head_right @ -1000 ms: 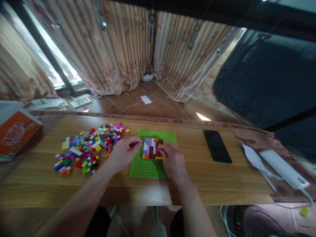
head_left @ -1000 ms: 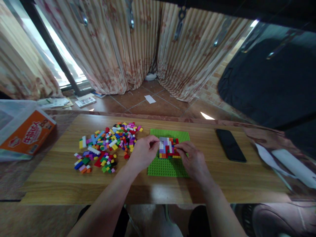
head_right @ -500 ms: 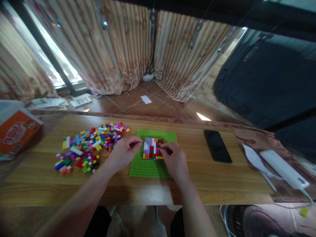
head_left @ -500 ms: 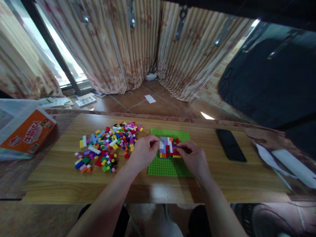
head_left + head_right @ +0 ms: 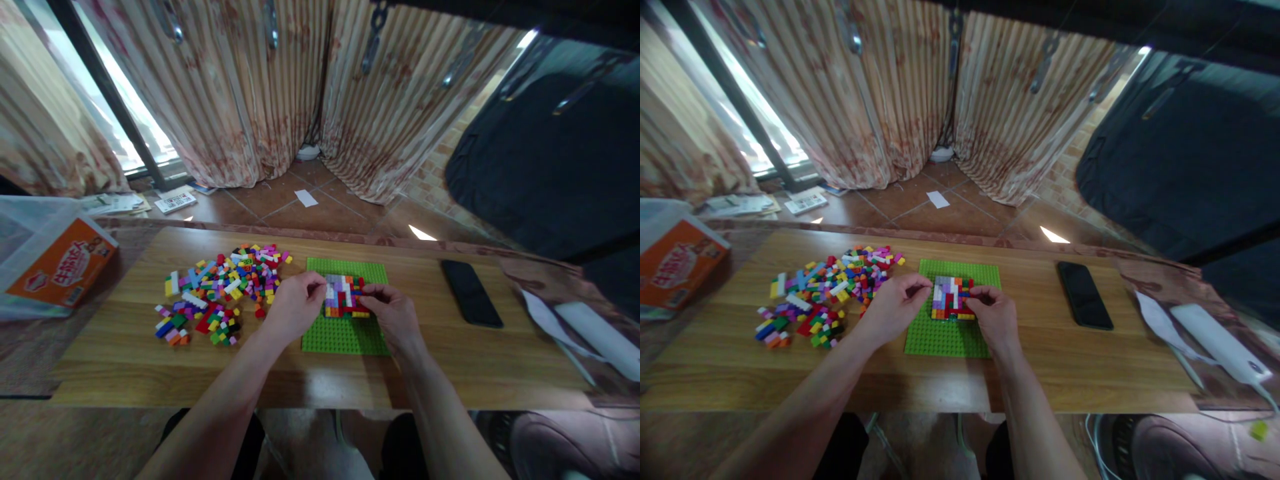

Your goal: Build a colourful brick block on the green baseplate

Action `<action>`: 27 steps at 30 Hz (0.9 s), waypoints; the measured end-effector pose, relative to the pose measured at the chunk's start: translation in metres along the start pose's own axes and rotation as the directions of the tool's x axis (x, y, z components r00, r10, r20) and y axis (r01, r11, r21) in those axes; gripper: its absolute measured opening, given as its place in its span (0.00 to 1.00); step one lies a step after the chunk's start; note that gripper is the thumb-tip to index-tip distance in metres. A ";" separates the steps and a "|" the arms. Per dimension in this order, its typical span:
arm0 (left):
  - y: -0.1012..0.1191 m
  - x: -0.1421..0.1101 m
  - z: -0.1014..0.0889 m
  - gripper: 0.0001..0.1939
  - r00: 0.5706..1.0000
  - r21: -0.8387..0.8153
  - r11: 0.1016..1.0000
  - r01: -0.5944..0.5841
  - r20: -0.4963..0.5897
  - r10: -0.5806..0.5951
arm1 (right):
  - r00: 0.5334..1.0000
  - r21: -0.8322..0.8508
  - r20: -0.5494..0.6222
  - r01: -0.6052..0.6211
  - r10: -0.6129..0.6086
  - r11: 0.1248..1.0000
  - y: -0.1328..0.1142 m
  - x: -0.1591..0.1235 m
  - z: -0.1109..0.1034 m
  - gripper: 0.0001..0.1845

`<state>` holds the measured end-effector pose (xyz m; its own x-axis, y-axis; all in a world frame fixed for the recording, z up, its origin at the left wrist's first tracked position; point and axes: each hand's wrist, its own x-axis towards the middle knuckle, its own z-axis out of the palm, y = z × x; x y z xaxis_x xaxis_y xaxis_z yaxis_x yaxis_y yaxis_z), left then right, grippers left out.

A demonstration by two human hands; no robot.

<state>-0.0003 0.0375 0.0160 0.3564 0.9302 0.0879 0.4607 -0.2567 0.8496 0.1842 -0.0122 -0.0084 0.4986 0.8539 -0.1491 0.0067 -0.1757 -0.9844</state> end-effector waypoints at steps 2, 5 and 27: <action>0.000 0.000 0.001 0.09 1.000 0.008 1.000 -0.008 0.003 0.008 | 1.000 -0.013 -0.005 -0.008 0.008 1.000 -0.001 0.000 0.001 0.13; -0.001 0.000 0.002 0.09 1.000 0.015 1.000 -0.026 0.009 0.026 | 1.000 -0.034 -0.025 -0.009 0.008 0.999 -0.002 0.000 0.004 0.12; 0.004 0.004 -0.017 0.09 0.979 -0.023 0.999 -0.033 -0.203 0.028 | 0.908 0.047 -0.294 0.326 -0.299 0.944 -0.020 -0.010 -0.003 0.12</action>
<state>-0.0109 0.0453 0.0283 0.1971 0.9565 0.2152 0.4296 -0.2816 0.8580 0.1815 -0.0182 0.0130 0.7053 0.6841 0.1859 0.1278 0.1353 -0.9825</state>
